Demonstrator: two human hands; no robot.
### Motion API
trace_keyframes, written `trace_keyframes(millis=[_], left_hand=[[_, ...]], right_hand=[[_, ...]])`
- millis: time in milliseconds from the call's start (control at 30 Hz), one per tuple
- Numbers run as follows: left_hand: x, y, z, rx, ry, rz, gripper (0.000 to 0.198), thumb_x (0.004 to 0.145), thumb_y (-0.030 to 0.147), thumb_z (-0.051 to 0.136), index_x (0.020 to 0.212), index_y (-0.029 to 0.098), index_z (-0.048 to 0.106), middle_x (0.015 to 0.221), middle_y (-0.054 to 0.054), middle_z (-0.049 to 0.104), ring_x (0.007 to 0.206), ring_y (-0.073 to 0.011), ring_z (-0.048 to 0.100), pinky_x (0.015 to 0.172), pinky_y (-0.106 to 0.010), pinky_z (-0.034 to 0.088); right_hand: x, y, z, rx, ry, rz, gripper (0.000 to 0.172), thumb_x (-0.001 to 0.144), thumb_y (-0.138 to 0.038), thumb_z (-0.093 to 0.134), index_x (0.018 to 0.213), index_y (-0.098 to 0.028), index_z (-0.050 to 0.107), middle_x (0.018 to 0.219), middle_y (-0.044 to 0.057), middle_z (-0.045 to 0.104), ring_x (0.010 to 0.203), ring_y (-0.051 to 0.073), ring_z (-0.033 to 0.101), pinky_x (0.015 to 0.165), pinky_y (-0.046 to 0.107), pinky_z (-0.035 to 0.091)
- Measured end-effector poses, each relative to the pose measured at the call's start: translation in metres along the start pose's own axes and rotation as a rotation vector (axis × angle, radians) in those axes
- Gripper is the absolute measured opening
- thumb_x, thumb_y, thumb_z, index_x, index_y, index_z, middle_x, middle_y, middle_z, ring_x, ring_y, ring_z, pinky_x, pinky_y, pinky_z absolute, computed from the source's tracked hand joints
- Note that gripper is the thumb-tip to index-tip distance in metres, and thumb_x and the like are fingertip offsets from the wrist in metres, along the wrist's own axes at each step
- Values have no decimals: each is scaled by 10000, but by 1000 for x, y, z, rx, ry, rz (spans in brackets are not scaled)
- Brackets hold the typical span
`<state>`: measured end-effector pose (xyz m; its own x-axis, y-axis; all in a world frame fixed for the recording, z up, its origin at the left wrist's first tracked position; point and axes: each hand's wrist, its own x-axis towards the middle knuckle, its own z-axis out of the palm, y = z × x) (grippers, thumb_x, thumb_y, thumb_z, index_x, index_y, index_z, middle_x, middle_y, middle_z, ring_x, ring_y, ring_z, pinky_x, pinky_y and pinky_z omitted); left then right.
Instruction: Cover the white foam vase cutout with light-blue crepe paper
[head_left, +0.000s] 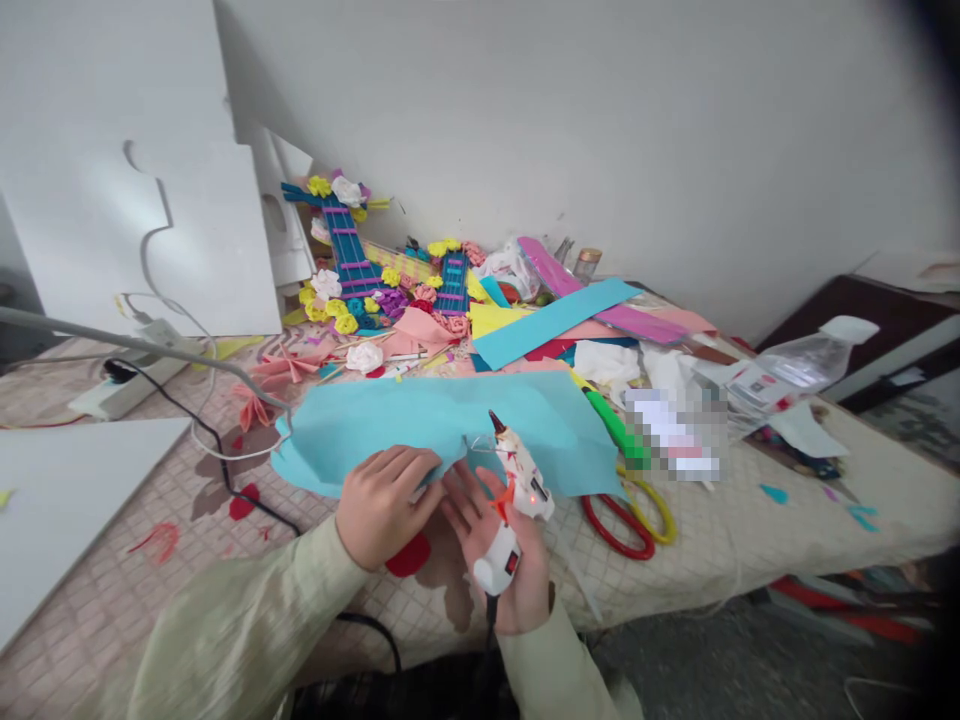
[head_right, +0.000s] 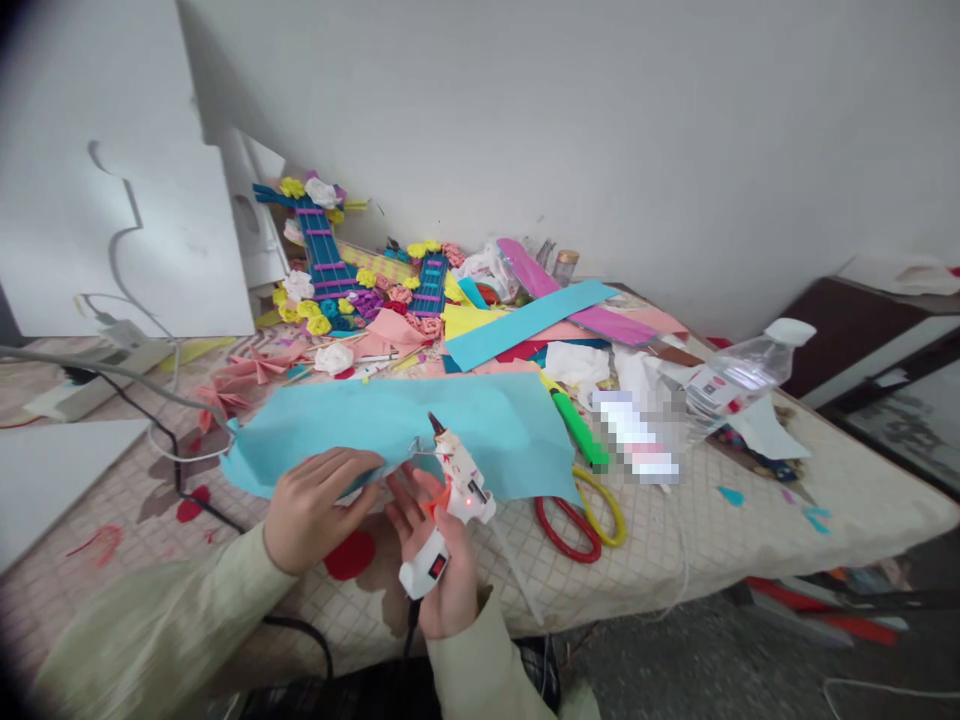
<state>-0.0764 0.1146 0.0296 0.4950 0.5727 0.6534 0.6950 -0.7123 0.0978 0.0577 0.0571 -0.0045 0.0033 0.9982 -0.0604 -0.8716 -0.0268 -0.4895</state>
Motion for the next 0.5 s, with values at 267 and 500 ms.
trace_keyframes(millis=[267, 500], left_hand=[[0, -1, -4, -39, 34, -16, 94, 753, 144, 525, 836, 179, 554, 748, -23, 651, 711, -162, 601, 653, -283, 466], [-8, -3, -5, -75, -22, 126, 190, 742, 114, 532, 921, 177, 541, 903, -45, 665, 847, -184, 598, 748, -317, 485]], right_hand=[[17, -1, 11, 16, 4, -60, 288, 713, -353, 551, 956, -227, 642, 1185, 42, 557, 1102, 244, 480, 977, 437, 323], [19, 2, 11, -22, 30, -85, 295, 697, -330, 550, 954, -221, 648, 1176, 31, 556, 1045, 232, 504, 913, 410, 388]])
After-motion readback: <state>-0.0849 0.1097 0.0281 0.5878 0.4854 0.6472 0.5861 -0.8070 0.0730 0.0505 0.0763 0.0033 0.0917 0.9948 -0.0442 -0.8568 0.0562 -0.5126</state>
